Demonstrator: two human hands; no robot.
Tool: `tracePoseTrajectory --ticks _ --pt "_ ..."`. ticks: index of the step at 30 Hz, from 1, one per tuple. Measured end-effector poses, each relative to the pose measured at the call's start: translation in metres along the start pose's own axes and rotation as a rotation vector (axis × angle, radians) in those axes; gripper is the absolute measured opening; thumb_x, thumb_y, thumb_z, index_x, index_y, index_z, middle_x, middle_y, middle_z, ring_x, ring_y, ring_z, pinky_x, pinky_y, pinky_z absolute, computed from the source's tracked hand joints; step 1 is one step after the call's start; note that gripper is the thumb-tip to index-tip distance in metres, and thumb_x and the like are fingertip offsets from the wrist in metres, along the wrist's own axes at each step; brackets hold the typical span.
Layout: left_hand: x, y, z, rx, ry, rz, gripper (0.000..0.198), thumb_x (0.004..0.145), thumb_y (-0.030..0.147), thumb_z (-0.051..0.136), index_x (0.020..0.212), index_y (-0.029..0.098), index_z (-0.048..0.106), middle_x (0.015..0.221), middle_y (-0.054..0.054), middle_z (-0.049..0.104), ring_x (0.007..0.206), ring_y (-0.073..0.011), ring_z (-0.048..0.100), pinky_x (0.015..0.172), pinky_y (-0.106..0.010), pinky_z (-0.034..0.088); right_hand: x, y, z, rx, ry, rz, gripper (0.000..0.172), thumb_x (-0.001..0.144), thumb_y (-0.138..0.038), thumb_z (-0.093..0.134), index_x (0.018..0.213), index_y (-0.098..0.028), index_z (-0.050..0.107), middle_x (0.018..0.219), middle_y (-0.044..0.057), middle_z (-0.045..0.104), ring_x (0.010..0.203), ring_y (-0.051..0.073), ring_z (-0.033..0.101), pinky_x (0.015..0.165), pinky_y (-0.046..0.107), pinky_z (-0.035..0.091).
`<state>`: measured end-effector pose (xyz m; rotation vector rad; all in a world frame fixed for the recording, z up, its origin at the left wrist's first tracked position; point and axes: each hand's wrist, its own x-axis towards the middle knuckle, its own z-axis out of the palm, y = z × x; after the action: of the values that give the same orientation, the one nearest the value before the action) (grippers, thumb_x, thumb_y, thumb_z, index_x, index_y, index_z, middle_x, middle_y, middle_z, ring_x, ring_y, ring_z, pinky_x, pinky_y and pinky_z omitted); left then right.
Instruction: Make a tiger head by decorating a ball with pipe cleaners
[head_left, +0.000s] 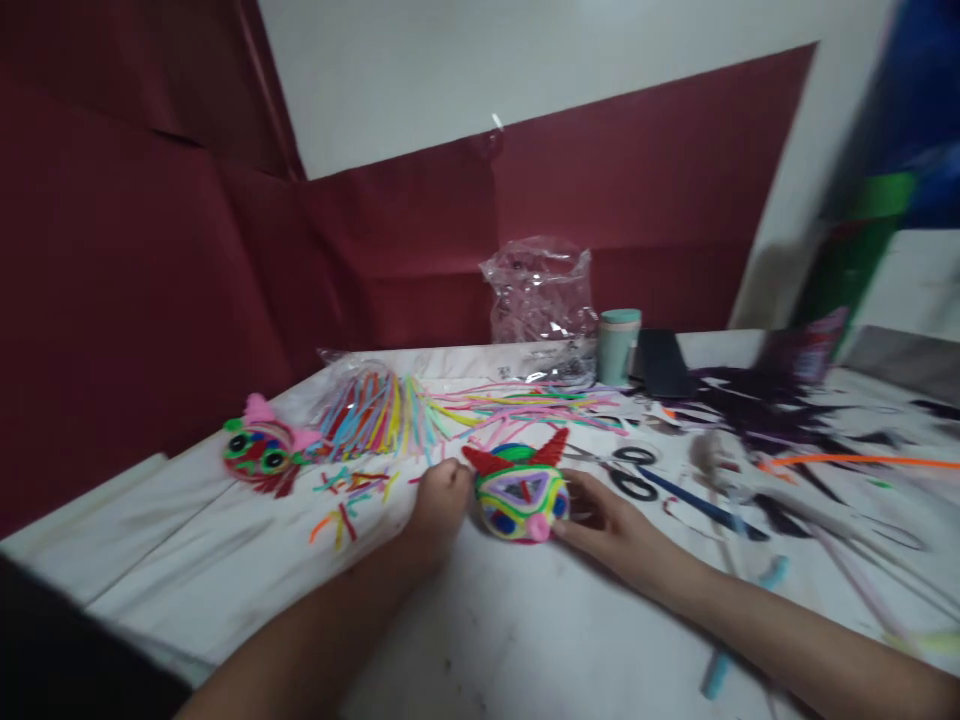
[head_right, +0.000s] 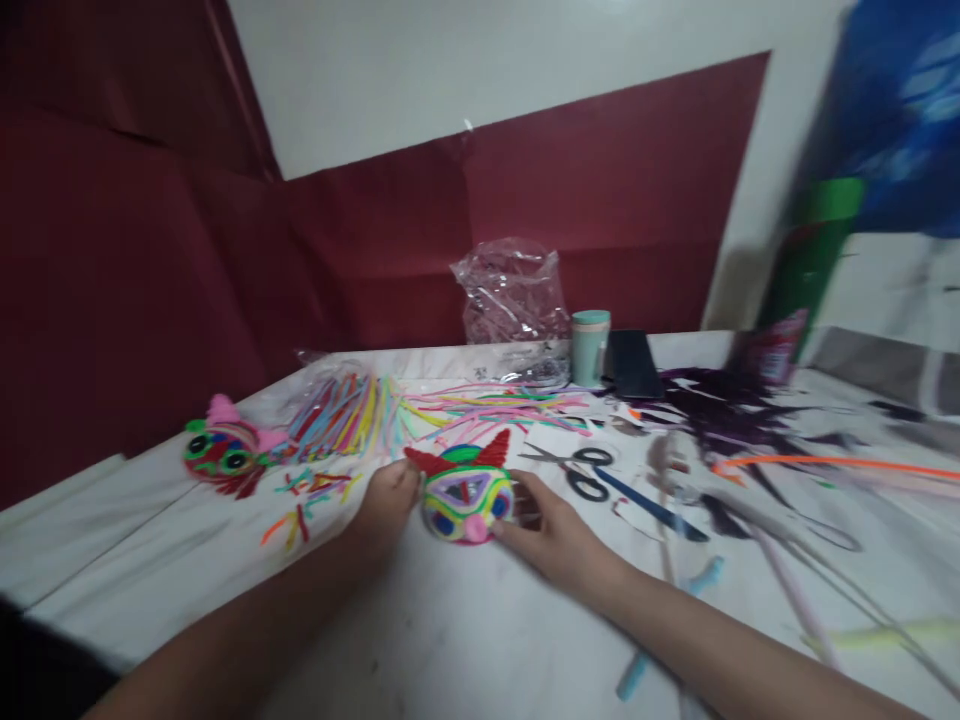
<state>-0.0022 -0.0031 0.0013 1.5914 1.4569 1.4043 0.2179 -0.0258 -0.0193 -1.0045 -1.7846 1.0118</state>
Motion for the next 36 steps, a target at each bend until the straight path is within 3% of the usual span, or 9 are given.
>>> tracePoseTrajectory --ticks 3,7,12,15,18,22,26,31,36 --pt "0.002 -0.006 0.001 0.026 0.018 -0.008 0.023 0.069 0.02 0.051 0.048 0.019 0.041 0.048 0.006 0.04 0.052 -0.011 0.038 0.052 -0.023 0.029 0.001 0.009 -0.001 0.011 0.004 -0.006 0.054 0.075 -0.047 0.063 0.119 -0.019 0.049 0.1 0.009 0.065 0.089 0.023 0.061 0.079 0.038 0.053" --pt "0.004 -0.01 0.001 -0.078 -0.031 0.031 0.005 0.076 0.021 0.049 0.077 0.018 0.053 0.07 0.001 0.056 0.067 -0.0121 0.052 0.063 -0.023 0.04 0.002 0.016 -0.001 0.023 -0.002 -0.011 0.053 0.074 -0.047 0.065 0.118 -0.021 0.052 0.102 0.009 0.066 0.086 0.023 0.063 0.078 0.038 0.054" --pt "-0.001 -0.007 -0.004 -0.197 -0.245 0.094 0.035 0.087 0.044 0.039 0.085 0.014 0.058 0.077 -0.004 0.061 0.075 -0.0159 0.057 0.072 -0.029 0.045 0.001 0.015 0.0 0.045 0.041 0.027 0.06 0.069 -0.048 0.068 0.118 -0.02 0.052 0.103 0.011 0.067 0.091 0.027 0.064 0.079 0.038 0.056" --pt "-0.005 -0.004 -0.006 -0.224 -0.368 0.098 0.045 0.076 0.052 0.058 0.099 0.013 0.06 0.093 -0.008 0.064 0.087 -0.0203 0.06 0.078 -0.032 0.047 0.0 0.013 0.001 0.037 0.035 0.058 0.06 0.069 -0.049 0.068 0.118 -0.019 0.05 0.102 0.012 0.067 0.09 0.028 0.065 0.078 0.038 0.057" --pt "-0.013 0.003 -0.004 -0.244 -0.464 0.074 0.074 0.054 0.038 0.081 0.118 0.017 0.051 0.114 -0.012 0.061 0.103 -0.0263 0.058 0.086 -0.037 0.047 -0.002 0.015 0.001 0.013 0.018 0.045 0.058 0.07 -0.048 0.067 0.117 -0.02 0.048 0.103 0.011 0.066 0.091 0.028 0.064 0.077 0.038 0.057" --pt "-0.024 0.018 -0.001 -0.307 -0.575 0.09 0.09 0.047 0.025 0.086 0.127 0.018 0.045 0.123 -0.012 0.058 0.111 -0.0278 0.055 0.095 -0.041 0.045 -0.007 0.018 0.003 -0.044 -0.045 0.001 0.054 0.075 -0.043 0.065 0.118 -0.022 0.041 0.102 0.009 0.064 0.085 0.024 0.065 0.073 0.036 0.058" --pt "-0.026 0.024 -0.001 -0.31 -0.587 0.141 0.094 0.045 0.02 0.086 0.129 0.017 0.044 0.126 -0.013 0.056 0.114 -0.0289 0.053 0.098 -0.041 0.043 -0.011 0.006 0.007 -0.085 -0.044 -0.047 0.046 0.079 -0.038 0.062 0.116 -0.023 0.041 0.104 0.007 0.062 0.083 0.02 0.064 0.069 0.033 0.056" --pt "-0.018 0.01 0.001 -0.336 -0.613 0.105 0.101 0.052 0.021 0.083 0.137 0.018 0.029 0.129 -0.015 0.053 0.113 -0.0292 0.055 0.094 -0.04 0.045 -0.009 -0.012 0.008 -0.114 -0.023 -0.074 0.044 0.078 -0.033 0.062 0.115 -0.021 0.042 0.1 0.007 0.062 0.083 0.019 0.062 0.068 0.032 0.054" --pt "-0.012 0.001 0.005 -0.443 -0.627 0.045 0.088 0.062 0.031 0.077 0.136 0.021 0.031 0.129 -0.013 0.053 0.113 -0.0301 0.055 0.091 -0.04 0.048 -0.009 -0.015 0.004 -0.166 0.0 -0.083 0.046 0.076 -0.028 0.063 0.116 -0.02 0.043 0.097 0.006 0.06 0.077 0.017 0.06 0.065 0.03 0.052"
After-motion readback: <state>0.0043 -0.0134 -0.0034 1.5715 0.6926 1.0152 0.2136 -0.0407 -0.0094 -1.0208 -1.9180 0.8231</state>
